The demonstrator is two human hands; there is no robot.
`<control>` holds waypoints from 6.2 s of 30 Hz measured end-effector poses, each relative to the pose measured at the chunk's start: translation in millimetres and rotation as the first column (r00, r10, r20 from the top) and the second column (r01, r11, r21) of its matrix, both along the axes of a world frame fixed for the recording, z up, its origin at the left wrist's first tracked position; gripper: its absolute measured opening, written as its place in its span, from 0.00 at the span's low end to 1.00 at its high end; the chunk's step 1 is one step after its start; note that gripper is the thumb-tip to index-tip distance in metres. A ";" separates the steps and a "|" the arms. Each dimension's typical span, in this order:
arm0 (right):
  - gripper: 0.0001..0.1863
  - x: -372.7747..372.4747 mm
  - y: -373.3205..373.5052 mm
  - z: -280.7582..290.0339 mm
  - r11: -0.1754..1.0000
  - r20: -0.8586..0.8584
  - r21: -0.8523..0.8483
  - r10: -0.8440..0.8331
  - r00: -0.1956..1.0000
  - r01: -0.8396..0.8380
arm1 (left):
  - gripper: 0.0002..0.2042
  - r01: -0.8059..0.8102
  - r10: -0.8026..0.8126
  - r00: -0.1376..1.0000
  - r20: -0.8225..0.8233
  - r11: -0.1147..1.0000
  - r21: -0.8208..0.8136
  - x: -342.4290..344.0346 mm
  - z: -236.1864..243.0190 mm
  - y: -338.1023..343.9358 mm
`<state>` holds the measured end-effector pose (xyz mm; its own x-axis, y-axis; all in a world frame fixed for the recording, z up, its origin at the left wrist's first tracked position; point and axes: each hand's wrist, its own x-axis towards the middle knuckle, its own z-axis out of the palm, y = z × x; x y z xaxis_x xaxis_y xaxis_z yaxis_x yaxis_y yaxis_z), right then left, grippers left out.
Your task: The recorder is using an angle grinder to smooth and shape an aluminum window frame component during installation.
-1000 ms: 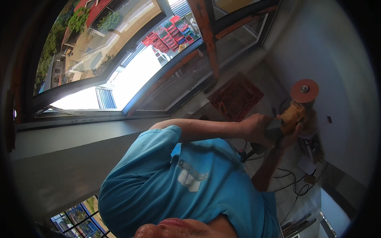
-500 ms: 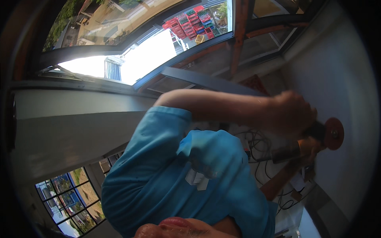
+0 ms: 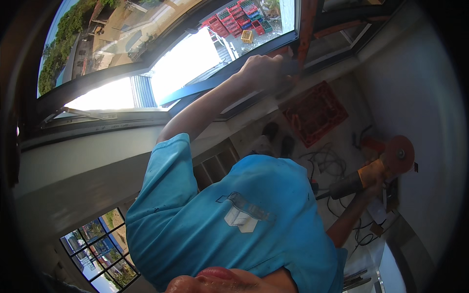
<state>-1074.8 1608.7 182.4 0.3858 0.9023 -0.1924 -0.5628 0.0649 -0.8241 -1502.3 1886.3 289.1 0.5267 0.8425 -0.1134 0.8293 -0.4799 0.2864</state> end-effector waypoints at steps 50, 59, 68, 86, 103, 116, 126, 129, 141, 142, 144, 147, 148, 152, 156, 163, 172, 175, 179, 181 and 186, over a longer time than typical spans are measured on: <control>0.46 -185.8 156.1 55.0 0.888 0.594 -0.183 0.442 0.672 -0.422 | 0.14 0.172 -0.020 0.913 0.407 0.925 -0.340 -56.2 -42.2 41.4; 0.47 -181.7 160.4 56.4 0.871 0.562 -0.208 0.478 0.675 -0.445 | 0.14 0.149 0.009 0.923 0.386 0.915 -0.376 -56.2 -41.5 39.0; 0.49 -177.7 164.1 54.1 0.848 0.530 -0.253 0.525 0.666 -0.467 | 0.14 0.147 0.021 0.917 0.397 0.910 -0.389 -56.8 -41.3 39.1; 0.47 -177.6 169.0 47.5 0.858 0.577 -0.178 0.488 0.655 -0.482 | 0.14 0.179 -0.007 0.908 0.418 0.910 -0.373 -56.5 -42.3 40.1; 0.50 -183.2 169.3 57.5 0.843 0.552 -0.218 0.522 0.650 -0.492 | 0.15 0.179 0.002 0.919 0.395 0.889 -0.421 -56.6 -41.6 42.3; 0.50 -180.5 165.8 55.7 0.844 0.619 -0.272 0.521 0.588 -0.462 | 0.17 0.172 0.004 0.940 0.340 0.856 -0.488 -56.8 -31.9 42.4; 0.49 -180.0 165.6 50.7 0.860 0.648 -0.278 0.497 0.577 -0.429 | 0.17 0.182 0.024 0.910 0.415 0.875 -0.450 -55.9 -42.0 43.1; 0.48 -174.2 168.0 44.4 0.867 0.714 -0.237 0.461 0.527 -0.438 | 0.17 0.187 0.015 0.909 0.417 0.878 -0.440 -55.8 -43.1 42.6; 0.47 -181.5 168.4 52.1 0.876 0.674 -0.219 0.455 0.582 -0.431 | 0.14 0.178 0.002 0.916 0.401 0.893 -0.413 -56.7 -47.8 41.1; 0.48 -181.2 168.5 52.0 0.868 0.662 -0.233 0.472 0.582 -0.439 | 0.14 0.180 0.002 0.914 0.405 0.894 -0.411 -56.5 -48.2 41.3; 0.48 -179.2 168.0 50.2 0.867 0.664 -0.242 0.475 0.578 -0.435 | 0.14 0.183 -0.001 0.915 0.404 0.892 -0.413 -56.3 -46.9 41.7; 0.48 -180.3 168.9 51.1 0.867 0.675 -0.244 0.473 0.566 -0.434 | 0.14 0.182 -0.006 0.914 0.405 0.899 -0.398 -55.8 -50.4 41.8; 0.48 -180.9 168.9 52.1 0.868 0.683 -0.238 0.468 0.560 -0.435 | 0.14 0.181 -0.010 0.913 0.408 0.906 -0.383 -55.4 -50.3 41.2; 0.48 -182.7 169.2 53.5 0.874 0.694 -0.244 0.460 0.554 -0.420 | 0.14 0.168 0.010 0.915 0.403 0.899 -0.403 -55.6 -46.7 40.7; 0.48 -182.2 169.7 54.6 0.869 0.686 -0.256 0.472 0.553 -0.424 | 0.14 0.178 -0.002 0.913 0.409 0.902 -0.394 -56.4 -48.6 41.4; 0.47 -181.0 168.5 52.8 0.867 0.692 -0.281 0.481 0.538 -0.413 | 0.14 0.195 -0.028 0.937 0.349 0.868 -0.456 -56.1 -37.2 43.3; 0.46 -178.7 170.4 47.9 0.856 0.709 -0.307 0.497 0.501 -0.415 | 0.13 0.214 -0.039 0.929 0.369 0.869 -0.446 -56.6 -41.6 43.9; 0.47 -175.9 169.3 40.3 0.871 0.749 -0.290 0.465 0.472 -0.397 | 0.12 0.212 -0.034 0.921 0.389 0.879 -0.426 -55.4 -41.3 42.9; 0.47 -183.5 168.6 47.6 0.876 0.702 -0.285 0.468 0.537 -0.390 | 0.12 0.199 -0.025 0.930 0.367 0.873 -0.446 -56.2 -40.2 42.9; 0.47 -187.8 169.4 56.0 0.865 0.649 -0.293 0.493 0.579 -0.408 | 0.11 0.200 -0.018 0.922 0.387 0.877 -0.437 -57.1 -41.7 42.3; 0.47 -182.5 169.8 47.9 0.864 0.681 -0.299 0.491 0.543 -0.406 | 0.11 0.204 -0.014 0.915 0.404 0.879 -0.432 -56.4 -44.7 42.9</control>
